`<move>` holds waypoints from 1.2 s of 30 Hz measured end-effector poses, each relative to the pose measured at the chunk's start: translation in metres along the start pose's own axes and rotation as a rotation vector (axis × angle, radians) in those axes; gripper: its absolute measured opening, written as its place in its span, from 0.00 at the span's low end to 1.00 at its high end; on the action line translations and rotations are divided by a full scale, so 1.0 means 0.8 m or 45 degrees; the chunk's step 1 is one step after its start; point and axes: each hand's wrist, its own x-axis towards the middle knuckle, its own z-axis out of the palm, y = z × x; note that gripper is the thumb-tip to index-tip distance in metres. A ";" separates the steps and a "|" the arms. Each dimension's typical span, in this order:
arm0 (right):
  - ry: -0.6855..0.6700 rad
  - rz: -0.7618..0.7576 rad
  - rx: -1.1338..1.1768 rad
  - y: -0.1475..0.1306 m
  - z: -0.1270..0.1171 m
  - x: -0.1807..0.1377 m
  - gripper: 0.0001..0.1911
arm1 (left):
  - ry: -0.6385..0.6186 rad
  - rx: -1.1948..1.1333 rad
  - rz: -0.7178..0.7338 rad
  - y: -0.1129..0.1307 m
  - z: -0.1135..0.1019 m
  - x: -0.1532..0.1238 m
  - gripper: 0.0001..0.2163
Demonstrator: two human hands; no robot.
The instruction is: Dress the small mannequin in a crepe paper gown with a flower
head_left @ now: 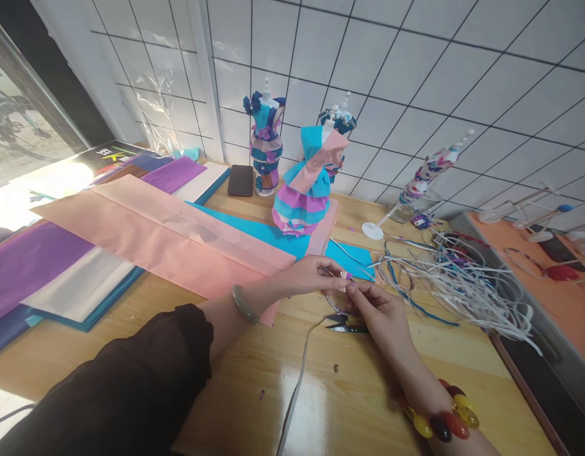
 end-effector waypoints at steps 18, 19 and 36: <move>0.017 -0.037 0.010 0.001 0.000 -0.002 0.14 | -0.021 0.238 -0.031 0.003 0.003 -0.002 0.13; 0.020 -0.043 -0.001 0.001 0.000 -0.003 0.14 | -0.021 0.244 -0.025 0.003 0.003 -0.002 0.12; 0.091 -0.096 -0.030 0.005 -0.001 0.000 0.14 | 0.020 0.131 0.038 0.003 0.002 -0.002 0.18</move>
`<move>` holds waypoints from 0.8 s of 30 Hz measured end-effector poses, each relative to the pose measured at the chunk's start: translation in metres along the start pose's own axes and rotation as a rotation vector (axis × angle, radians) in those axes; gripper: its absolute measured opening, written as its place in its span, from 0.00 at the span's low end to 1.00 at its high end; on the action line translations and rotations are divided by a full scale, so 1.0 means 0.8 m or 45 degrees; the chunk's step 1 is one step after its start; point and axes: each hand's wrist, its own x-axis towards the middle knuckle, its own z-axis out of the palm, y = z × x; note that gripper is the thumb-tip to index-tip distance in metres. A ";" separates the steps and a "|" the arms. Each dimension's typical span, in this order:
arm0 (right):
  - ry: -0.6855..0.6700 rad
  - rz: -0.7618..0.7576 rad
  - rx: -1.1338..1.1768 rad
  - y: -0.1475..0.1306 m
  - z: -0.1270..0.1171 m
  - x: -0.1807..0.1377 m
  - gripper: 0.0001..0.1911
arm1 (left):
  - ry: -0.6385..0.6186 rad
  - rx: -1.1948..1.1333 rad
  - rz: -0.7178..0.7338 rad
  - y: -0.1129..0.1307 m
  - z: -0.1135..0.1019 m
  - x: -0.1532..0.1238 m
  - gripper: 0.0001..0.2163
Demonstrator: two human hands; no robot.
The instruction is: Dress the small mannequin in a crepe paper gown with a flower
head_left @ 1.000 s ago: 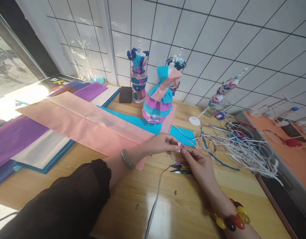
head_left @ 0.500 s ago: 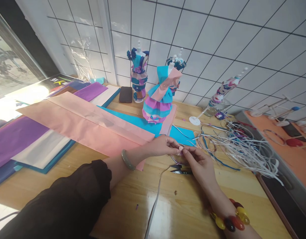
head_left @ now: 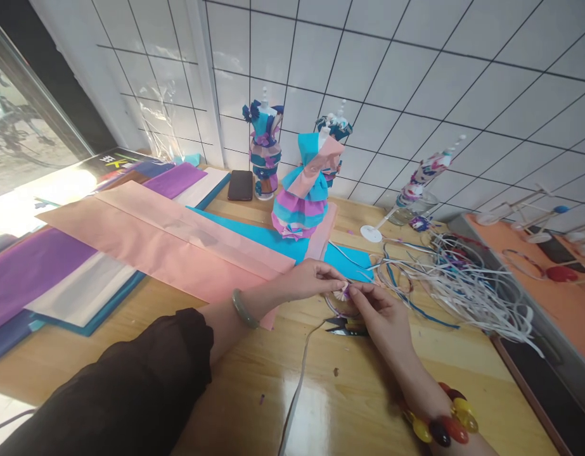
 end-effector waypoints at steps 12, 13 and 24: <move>-0.003 0.015 0.103 -0.004 0.002 0.003 0.15 | 0.053 -0.068 -0.053 0.001 -0.003 0.002 0.19; 0.003 0.009 0.111 -0.004 0.002 0.003 0.16 | 0.040 -0.068 -0.053 0.002 -0.003 0.002 0.18; -0.019 0.020 0.062 0.002 0.002 0.002 0.16 | -0.013 0.008 -0.061 0.010 0.001 -0.002 0.15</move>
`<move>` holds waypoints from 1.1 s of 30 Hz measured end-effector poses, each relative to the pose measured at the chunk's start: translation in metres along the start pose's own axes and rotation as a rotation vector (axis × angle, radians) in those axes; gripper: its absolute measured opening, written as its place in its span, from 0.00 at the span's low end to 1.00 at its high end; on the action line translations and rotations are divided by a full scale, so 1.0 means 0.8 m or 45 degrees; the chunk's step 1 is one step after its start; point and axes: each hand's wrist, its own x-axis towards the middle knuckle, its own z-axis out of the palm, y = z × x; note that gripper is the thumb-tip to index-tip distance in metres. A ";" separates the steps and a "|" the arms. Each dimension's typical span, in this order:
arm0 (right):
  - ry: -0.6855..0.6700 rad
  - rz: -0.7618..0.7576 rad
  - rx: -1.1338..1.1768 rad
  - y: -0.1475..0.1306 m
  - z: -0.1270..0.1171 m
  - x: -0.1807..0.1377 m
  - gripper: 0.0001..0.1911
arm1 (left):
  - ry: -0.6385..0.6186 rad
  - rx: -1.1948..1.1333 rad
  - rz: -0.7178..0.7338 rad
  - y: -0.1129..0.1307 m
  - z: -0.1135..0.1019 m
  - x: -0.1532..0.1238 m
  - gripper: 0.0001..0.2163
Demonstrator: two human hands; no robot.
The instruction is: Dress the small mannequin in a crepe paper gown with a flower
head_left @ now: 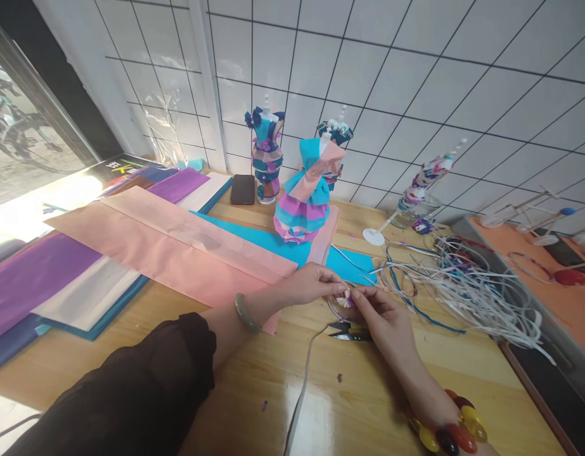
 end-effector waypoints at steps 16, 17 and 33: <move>0.028 0.004 0.031 -0.004 0.000 0.002 0.16 | 0.086 -0.156 0.028 -0.011 -0.004 0.005 0.18; 0.023 0.013 0.032 -0.005 0.000 0.002 0.17 | 0.070 -0.161 0.025 -0.010 -0.003 0.004 0.18; 0.046 -0.028 -0.026 0.001 -0.007 0.005 0.14 | 0.090 -0.269 0.009 -0.009 -0.005 0.006 0.18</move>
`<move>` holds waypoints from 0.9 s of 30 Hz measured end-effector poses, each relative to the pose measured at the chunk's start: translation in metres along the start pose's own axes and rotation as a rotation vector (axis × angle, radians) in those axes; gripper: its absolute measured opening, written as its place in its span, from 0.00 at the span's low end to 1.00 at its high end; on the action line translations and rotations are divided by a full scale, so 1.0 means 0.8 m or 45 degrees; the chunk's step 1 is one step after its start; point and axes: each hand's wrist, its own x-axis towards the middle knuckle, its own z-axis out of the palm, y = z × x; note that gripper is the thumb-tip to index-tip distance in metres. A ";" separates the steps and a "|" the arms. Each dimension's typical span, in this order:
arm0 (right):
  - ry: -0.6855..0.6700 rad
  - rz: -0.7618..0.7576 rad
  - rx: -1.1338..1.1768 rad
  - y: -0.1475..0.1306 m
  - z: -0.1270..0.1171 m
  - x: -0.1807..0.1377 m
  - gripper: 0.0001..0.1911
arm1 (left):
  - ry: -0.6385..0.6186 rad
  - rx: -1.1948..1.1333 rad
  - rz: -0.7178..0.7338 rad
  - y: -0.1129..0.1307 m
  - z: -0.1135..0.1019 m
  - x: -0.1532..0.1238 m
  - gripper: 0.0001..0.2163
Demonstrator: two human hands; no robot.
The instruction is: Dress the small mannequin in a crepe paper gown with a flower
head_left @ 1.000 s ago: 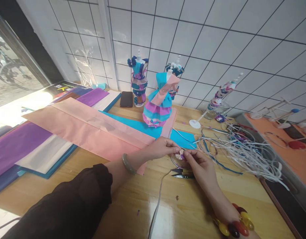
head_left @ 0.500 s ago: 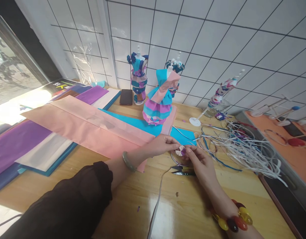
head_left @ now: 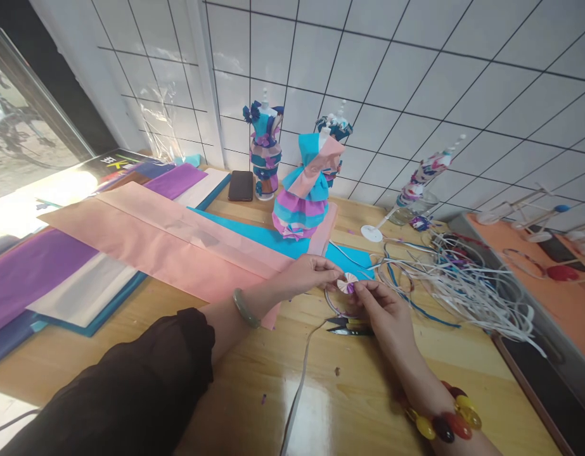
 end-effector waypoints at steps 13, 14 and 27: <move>-0.089 0.038 -0.032 -0.005 0.008 -0.009 0.15 | -0.033 0.049 -0.003 -0.002 0.005 -0.003 0.19; -0.067 0.026 -0.046 -0.006 0.008 -0.009 0.16 | -0.023 0.025 -0.014 -0.001 0.005 -0.003 0.19; 0.008 -0.139 -0.206 -0.001 0.000 -0.004 0.16 | 0.005 -0.073 -0.065 0.002 0.004 -0.005 0.20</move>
